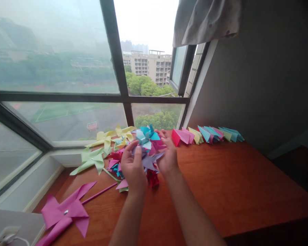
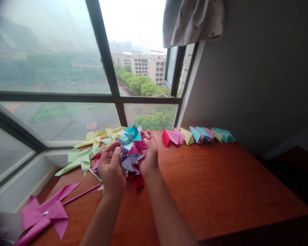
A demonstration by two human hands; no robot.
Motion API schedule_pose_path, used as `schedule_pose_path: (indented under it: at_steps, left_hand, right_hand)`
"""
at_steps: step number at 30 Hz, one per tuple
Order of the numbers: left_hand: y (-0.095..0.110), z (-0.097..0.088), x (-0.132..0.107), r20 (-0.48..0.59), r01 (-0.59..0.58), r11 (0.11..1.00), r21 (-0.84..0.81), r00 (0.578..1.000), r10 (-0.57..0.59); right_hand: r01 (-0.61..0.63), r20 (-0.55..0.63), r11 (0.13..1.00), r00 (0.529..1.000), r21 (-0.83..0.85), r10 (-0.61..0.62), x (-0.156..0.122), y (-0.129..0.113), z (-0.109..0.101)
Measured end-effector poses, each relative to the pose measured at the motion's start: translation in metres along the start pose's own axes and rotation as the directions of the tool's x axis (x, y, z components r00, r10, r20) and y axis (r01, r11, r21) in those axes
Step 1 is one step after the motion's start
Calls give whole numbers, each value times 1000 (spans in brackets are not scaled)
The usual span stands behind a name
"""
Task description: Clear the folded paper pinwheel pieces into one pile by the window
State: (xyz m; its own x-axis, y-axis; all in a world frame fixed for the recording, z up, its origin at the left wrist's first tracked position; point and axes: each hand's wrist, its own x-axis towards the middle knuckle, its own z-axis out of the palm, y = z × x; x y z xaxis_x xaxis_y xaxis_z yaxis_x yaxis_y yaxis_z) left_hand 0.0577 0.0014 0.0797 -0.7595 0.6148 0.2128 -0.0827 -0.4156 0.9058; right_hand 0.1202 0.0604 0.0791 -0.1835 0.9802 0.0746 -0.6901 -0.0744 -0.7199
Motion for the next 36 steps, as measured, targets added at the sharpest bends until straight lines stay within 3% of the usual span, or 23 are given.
schedule_pose_path:
  at_steps: [3, 5, 8, 11, 18, 21, 23, 25, 27, 30, 36]
  left_hand:
    - [-6, -46, 42, 0, -157, 920, 358, 986, 168]
    - [-12, -72, 66, 149, -231, 716, 659, 973, 176]
    - [-17, -97, 89, 232, -271, 635, 724, 962, 146]
    - [-16, -107, 96, 245, -293, 578, 761, 956, 162]
    - [-1, -113, 64, 244, -381, 478, 792, 914, 324]
    - [3, -116, 49, 325, -468, 393, 792, 867, 377]
    - [2, -115, 44, 468, -562, 315, 765, 821, 329]
    - [-4, -110, 41, 622, -653, 237, 720, 758, 199]
    - [-13, -101, 38, 709, -707, 175, 685, 703, 61]
    - [-26, -84, 30, 741, -731, 146, 667, 671, -28]
    - [-37, -60, 10, 760, -752, 108, 650, 644, -93]
  right_hand:
    - [-141, 18, 987, 990, -71, 142, 9, 35, 25]
    - [-169, -6, 967, 985, -190, 171, 15, 52, 28]
    - [-80, -26, 917, 997, -390, 76, 24, 62, 17]
    - [-8, 11, 863, 1000, -505, 16, 29, 56, -7]
    - [76, 5, 777, 996, -625, -93, 12, 25, -75]
    - [99, 28, 727, 994, -679, -110, -1, 20, -96]
    - [86, 32, 719, 996, -690, -88, -8, 22, -107]
    - [59, -2, 738, 997, -672, -81, -14, 26, -116]
    - [24, -60, 763, 995, -646, -83, -16, 28, -124]
    - [-14, -136, 788, 987, -615, -89, -13, 26, -133]
    - [-42, -210, 828, 973, -559, -92, -8, 15, -139]
